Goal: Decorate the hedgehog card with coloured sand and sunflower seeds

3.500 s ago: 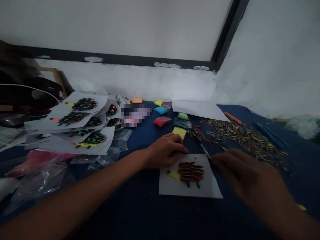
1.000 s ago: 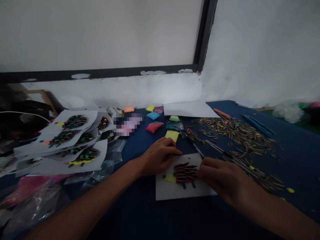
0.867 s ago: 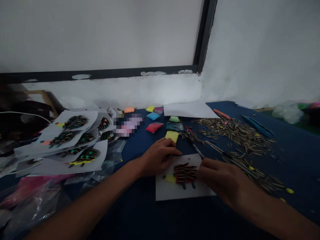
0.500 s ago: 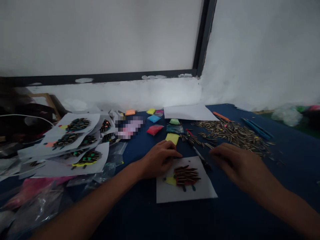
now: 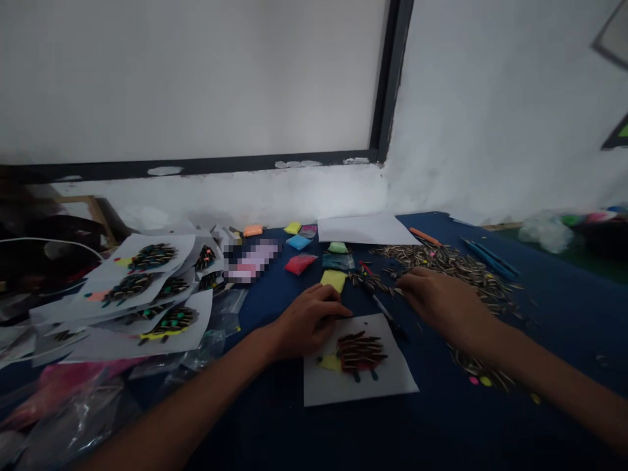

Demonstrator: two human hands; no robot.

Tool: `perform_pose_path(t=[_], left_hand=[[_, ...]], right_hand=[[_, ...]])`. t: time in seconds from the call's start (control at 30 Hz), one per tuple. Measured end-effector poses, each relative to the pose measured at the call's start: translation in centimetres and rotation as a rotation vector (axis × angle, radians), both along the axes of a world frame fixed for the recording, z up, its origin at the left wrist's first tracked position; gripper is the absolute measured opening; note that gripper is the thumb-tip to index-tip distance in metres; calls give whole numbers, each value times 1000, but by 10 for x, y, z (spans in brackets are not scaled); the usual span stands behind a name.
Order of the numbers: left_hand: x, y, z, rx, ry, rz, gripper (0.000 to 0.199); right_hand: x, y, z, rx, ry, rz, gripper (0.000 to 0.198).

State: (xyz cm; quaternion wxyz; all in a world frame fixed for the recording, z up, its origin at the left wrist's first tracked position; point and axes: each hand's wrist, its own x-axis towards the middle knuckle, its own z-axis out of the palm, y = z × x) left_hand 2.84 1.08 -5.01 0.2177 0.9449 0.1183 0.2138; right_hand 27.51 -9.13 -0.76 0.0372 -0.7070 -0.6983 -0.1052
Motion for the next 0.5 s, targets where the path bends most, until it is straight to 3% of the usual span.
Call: perform_pose_path(t=[0.5], left_hand=[[2, 1, -8, 17, -40, 24, 38]], right_hand=[[-2, 14, -17, 8, 13, -8, 20]])
